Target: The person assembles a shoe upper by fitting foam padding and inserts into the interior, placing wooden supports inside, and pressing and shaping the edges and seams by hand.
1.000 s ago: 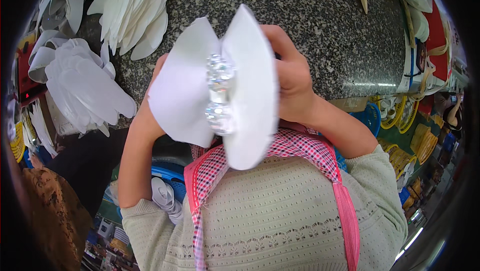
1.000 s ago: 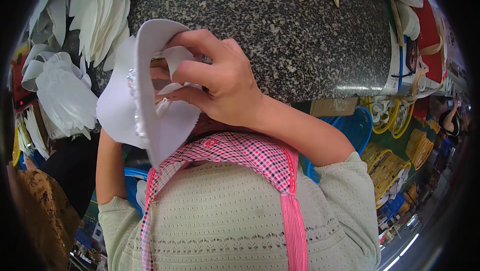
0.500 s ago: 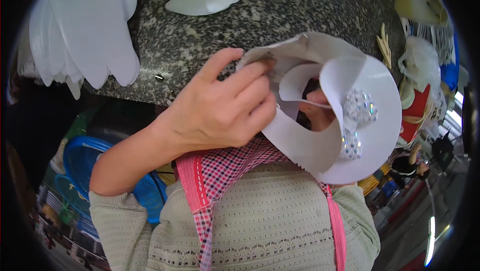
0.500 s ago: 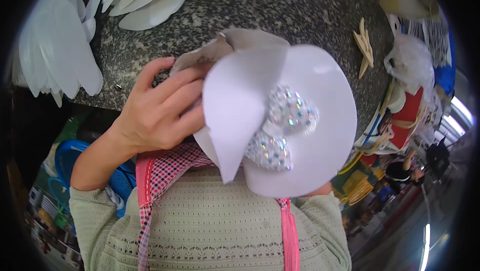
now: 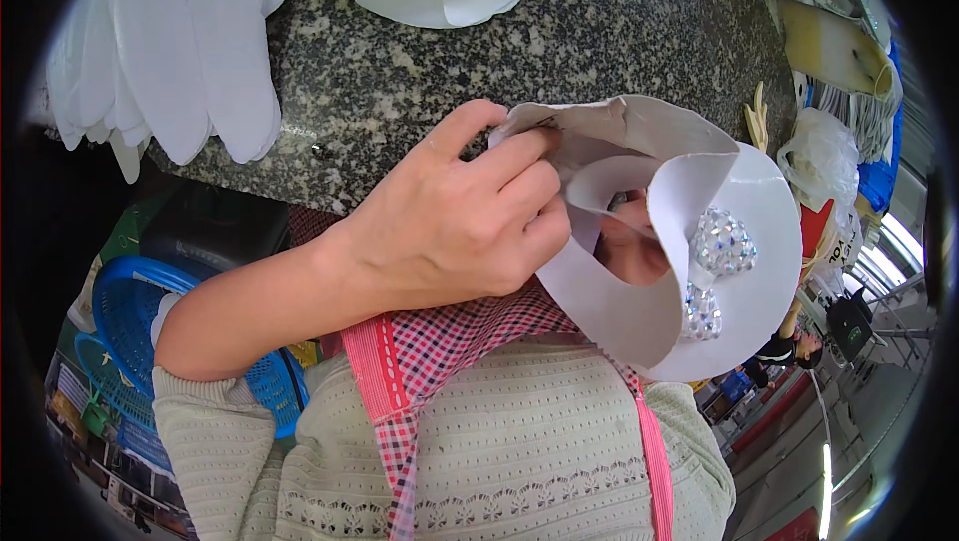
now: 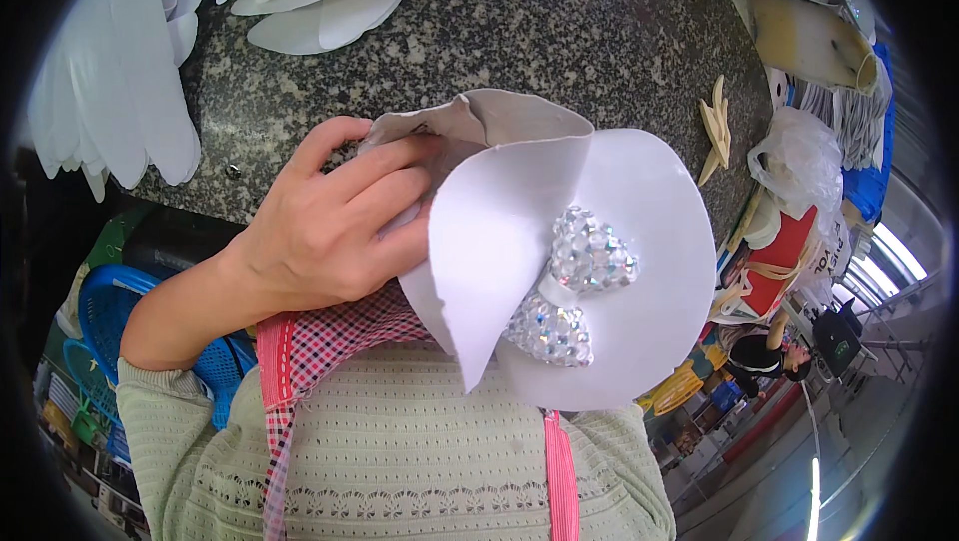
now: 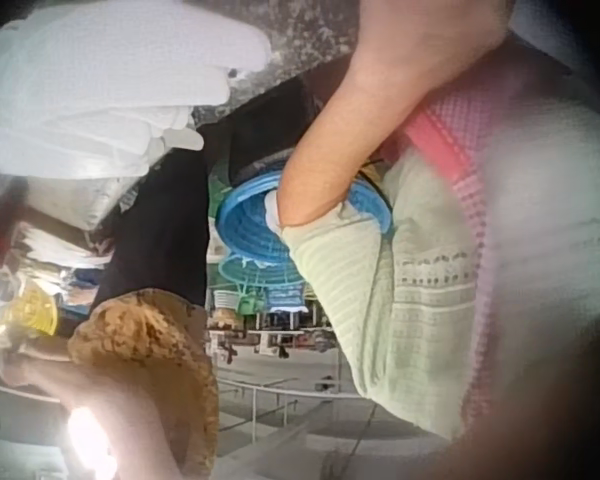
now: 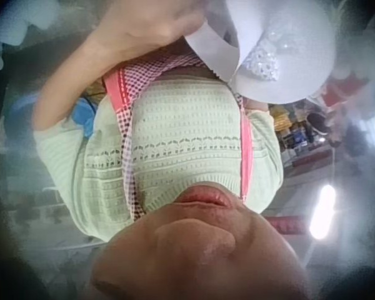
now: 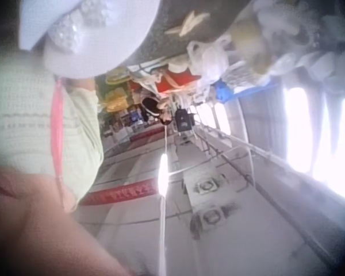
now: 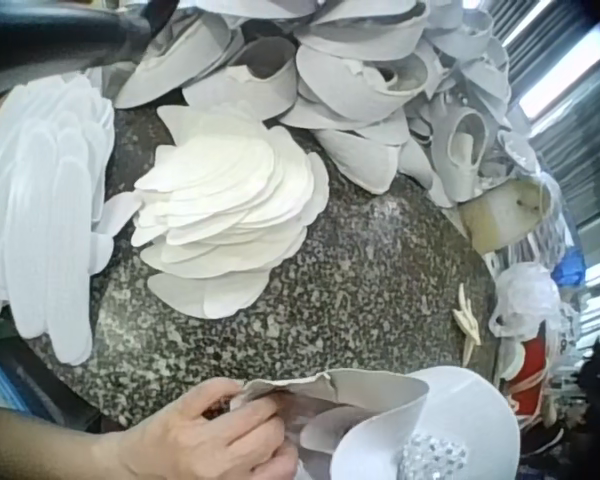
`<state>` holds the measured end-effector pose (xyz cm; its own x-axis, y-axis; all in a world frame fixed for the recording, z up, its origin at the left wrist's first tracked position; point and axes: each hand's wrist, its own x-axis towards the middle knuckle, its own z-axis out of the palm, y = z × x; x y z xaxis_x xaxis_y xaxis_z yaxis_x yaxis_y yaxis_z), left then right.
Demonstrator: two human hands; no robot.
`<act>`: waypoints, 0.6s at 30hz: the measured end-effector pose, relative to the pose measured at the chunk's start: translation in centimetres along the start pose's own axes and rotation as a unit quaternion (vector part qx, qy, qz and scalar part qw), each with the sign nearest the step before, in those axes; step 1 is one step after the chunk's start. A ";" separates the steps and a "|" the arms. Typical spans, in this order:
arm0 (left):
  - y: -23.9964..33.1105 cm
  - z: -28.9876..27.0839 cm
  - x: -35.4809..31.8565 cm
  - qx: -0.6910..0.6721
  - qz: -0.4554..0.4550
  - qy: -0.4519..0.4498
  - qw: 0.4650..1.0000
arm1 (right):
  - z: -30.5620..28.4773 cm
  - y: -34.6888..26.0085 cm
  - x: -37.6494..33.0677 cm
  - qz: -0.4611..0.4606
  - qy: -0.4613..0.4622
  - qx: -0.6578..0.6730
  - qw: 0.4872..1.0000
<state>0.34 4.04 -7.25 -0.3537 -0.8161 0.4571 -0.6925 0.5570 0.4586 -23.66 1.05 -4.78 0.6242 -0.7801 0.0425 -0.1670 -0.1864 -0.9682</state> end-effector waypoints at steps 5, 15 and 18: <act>0.1 0.9 0.6 0.016 0.003 0.048 0.999 | 0.5 1.0 1.7 0.031 0.008 0.008 0.999; 0.0 0.0 0.7 0.019 -0.001 -0.032 0.999 | 0.7 0.7 2.9 0.107 0.023 0.024 0.994; 0.0 0.0 0.8 0.003 -0.004 -0.037 0.999 | 0.6 1.9 2.5 0.109 0.075 -0.112 0.985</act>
<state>0.10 3.38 -6.88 -0.3927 -0.8300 0.3960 -0.6992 0.5492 0.4577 -22.00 -0.90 -6.62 0.4377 -0.8927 -0.1070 -0.4590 -0.1195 -0.8804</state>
